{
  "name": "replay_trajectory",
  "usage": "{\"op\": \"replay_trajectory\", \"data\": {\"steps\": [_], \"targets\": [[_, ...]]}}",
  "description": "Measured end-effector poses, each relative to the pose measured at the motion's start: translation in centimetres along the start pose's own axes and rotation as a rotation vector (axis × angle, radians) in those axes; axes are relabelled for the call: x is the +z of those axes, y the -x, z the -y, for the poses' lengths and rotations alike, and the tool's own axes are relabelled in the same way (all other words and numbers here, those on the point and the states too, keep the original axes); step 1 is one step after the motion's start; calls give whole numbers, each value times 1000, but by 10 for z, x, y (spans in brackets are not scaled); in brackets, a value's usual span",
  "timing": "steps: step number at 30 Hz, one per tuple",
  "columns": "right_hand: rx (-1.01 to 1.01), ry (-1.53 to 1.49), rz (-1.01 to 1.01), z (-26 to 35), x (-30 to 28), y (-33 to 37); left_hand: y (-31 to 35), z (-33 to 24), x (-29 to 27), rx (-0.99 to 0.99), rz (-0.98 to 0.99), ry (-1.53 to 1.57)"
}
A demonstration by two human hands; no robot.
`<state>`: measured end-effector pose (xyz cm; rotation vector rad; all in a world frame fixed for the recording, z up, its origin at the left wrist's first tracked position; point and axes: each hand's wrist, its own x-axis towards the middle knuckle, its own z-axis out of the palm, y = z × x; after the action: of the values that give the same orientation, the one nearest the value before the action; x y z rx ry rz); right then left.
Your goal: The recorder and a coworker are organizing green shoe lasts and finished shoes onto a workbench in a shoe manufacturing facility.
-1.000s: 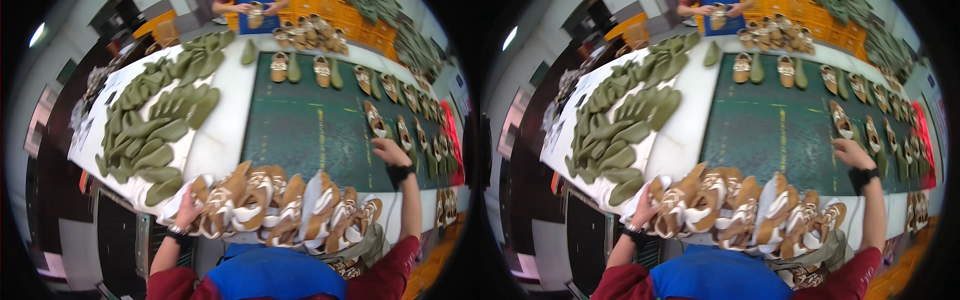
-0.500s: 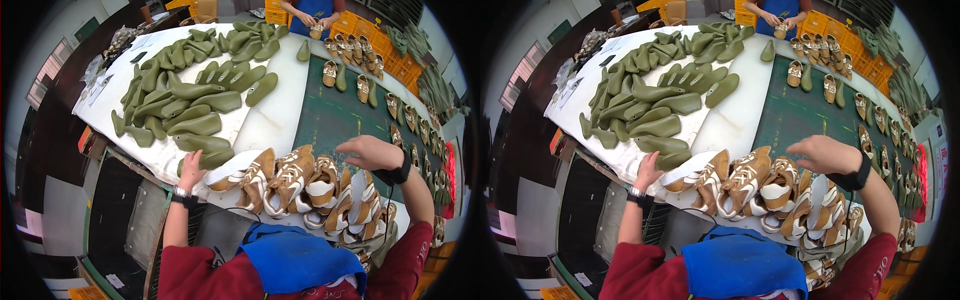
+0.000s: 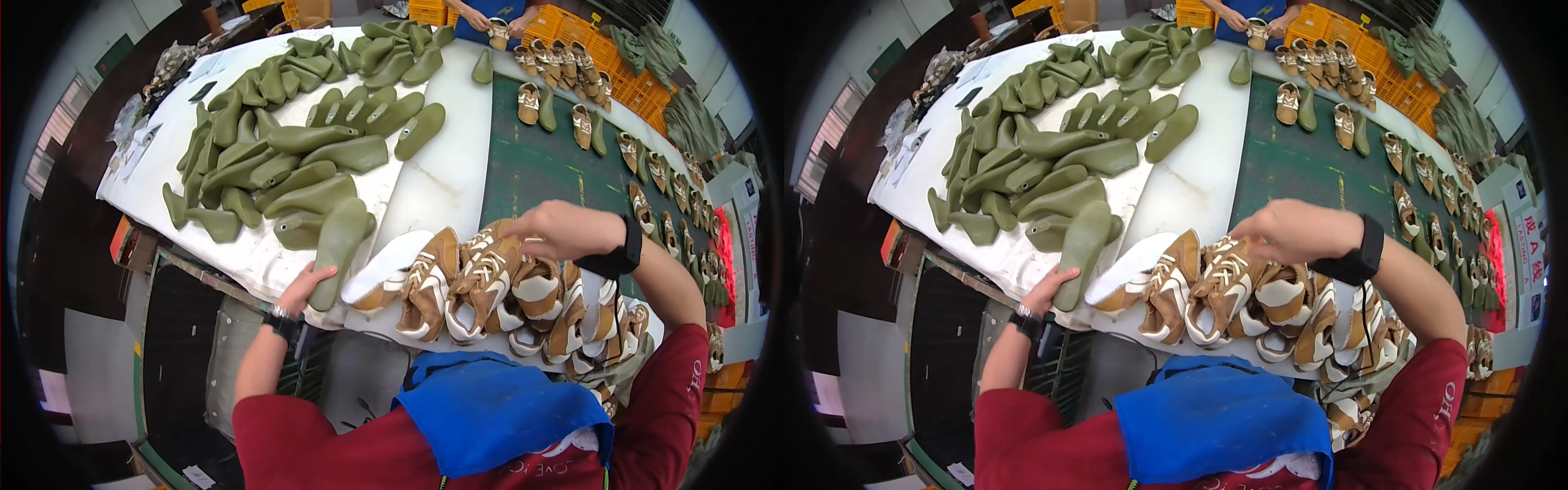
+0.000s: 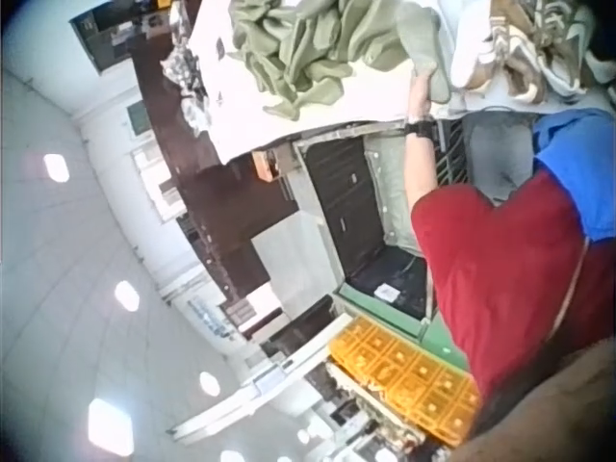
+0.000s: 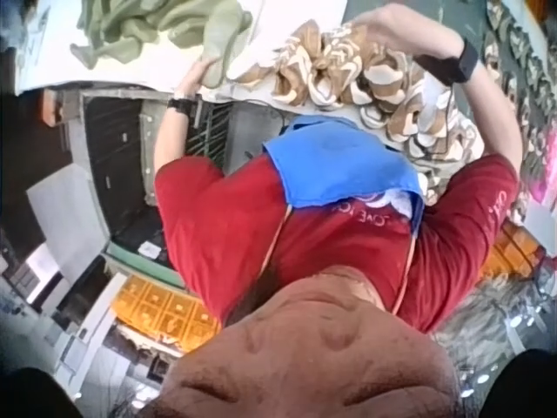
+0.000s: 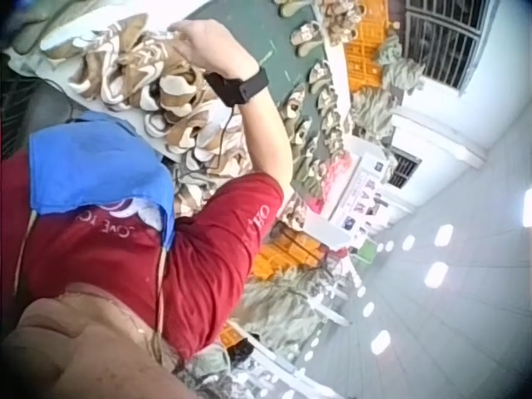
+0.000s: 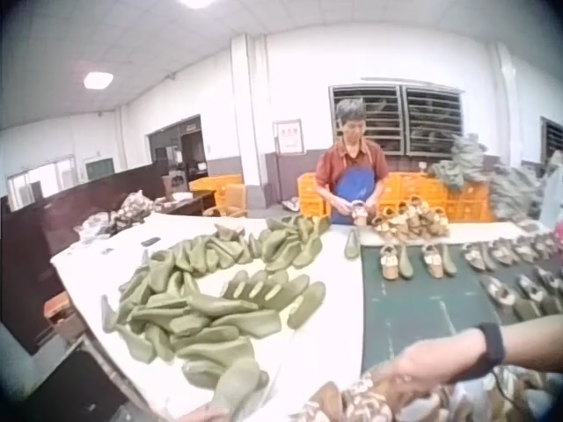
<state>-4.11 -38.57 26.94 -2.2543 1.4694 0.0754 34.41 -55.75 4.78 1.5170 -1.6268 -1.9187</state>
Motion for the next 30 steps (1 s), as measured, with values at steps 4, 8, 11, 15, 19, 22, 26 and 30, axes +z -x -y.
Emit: {"op": "replay_trajectory", "data": {"steps": [4,8,11,15,19,22,26,30], "targets": [[74,-667,58,14,32,-19,41,-44,29,55,200,601],[243,-1470,138,46,59,-53,66,-101,88,329,528,748],[154,-1933,67,44,63,-65,76,-132,124,615,480,409],[50,-2201,-126,26,72,-44,70,-153,133,668,452,-45],[116,-2159,-516,19,70,-9,28,-148,102,692,531,-418],[125,-2126,-632,5,70,25,-13,-130,39,717,-99,-837],[274,-1978,-1006,-36,79,118,-86,-39,-47,585,-183,-1311],[534,-1778,-1268,-79,92,233,-99,-43,-49,457,-312,-1328]]}}
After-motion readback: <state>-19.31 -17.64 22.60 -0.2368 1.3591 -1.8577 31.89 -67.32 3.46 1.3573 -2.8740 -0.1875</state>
